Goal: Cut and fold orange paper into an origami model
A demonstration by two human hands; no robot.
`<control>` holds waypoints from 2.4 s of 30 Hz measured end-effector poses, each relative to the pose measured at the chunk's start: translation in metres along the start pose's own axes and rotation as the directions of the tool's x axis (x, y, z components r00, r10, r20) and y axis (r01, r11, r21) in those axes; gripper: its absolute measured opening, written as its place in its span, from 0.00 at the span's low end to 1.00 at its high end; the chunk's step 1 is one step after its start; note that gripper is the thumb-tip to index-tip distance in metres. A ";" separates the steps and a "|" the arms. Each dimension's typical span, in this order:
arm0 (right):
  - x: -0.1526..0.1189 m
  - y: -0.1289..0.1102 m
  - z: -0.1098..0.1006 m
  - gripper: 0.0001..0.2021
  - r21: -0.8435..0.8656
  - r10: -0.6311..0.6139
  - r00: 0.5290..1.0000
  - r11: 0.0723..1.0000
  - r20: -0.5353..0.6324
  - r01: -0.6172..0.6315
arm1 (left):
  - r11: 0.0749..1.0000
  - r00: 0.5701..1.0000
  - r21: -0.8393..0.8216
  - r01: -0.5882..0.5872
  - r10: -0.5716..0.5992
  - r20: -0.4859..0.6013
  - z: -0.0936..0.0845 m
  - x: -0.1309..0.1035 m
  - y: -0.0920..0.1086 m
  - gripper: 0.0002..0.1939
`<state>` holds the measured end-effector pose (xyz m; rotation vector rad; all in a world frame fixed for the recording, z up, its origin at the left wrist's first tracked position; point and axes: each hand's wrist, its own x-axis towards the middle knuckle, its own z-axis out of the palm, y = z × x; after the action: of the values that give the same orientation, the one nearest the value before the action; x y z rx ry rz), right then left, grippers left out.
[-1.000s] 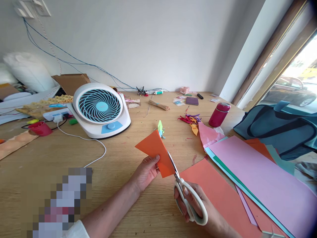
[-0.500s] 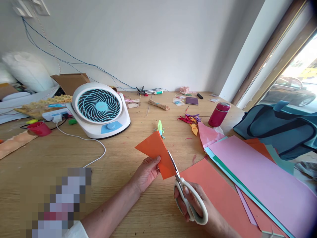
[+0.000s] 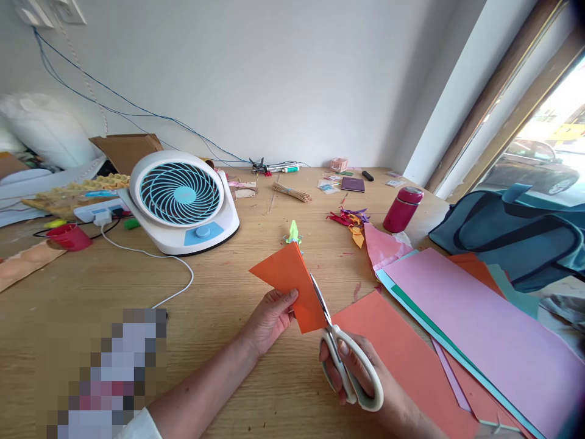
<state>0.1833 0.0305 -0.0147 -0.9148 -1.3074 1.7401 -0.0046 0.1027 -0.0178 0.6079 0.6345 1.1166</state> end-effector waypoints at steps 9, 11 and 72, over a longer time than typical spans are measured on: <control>0.002 0.001 0.000 0.28 0.002 0.001 1.000 1.000 -0.013 -0.001 | 1.000 1.000 0.000 -0.001 0.001 0.030 0.001 -0.001 0.000 0.12; 0.001 0.000 0.000 0.29 -0.001 0.008 1.000 1.000 -0.015 -0.008 | 1.000 0.999 0.004 0.004 -0.004 0.042 0.003 -0.002 0.000 0.11; 0.001 0.003 -0.001 0.28 -0.011 -0.030 0.999 1.000 -0.044 0.030 | 0.996 0.996 0.092 0.016 -0.024 0.083 0.004 -0.006 -0.006 0.12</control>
<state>0.1831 0.0316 -0.0175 -0.9298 -1.2964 1.6828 -0.0003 0.0946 -0.0184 0.7215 0.6198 1.0421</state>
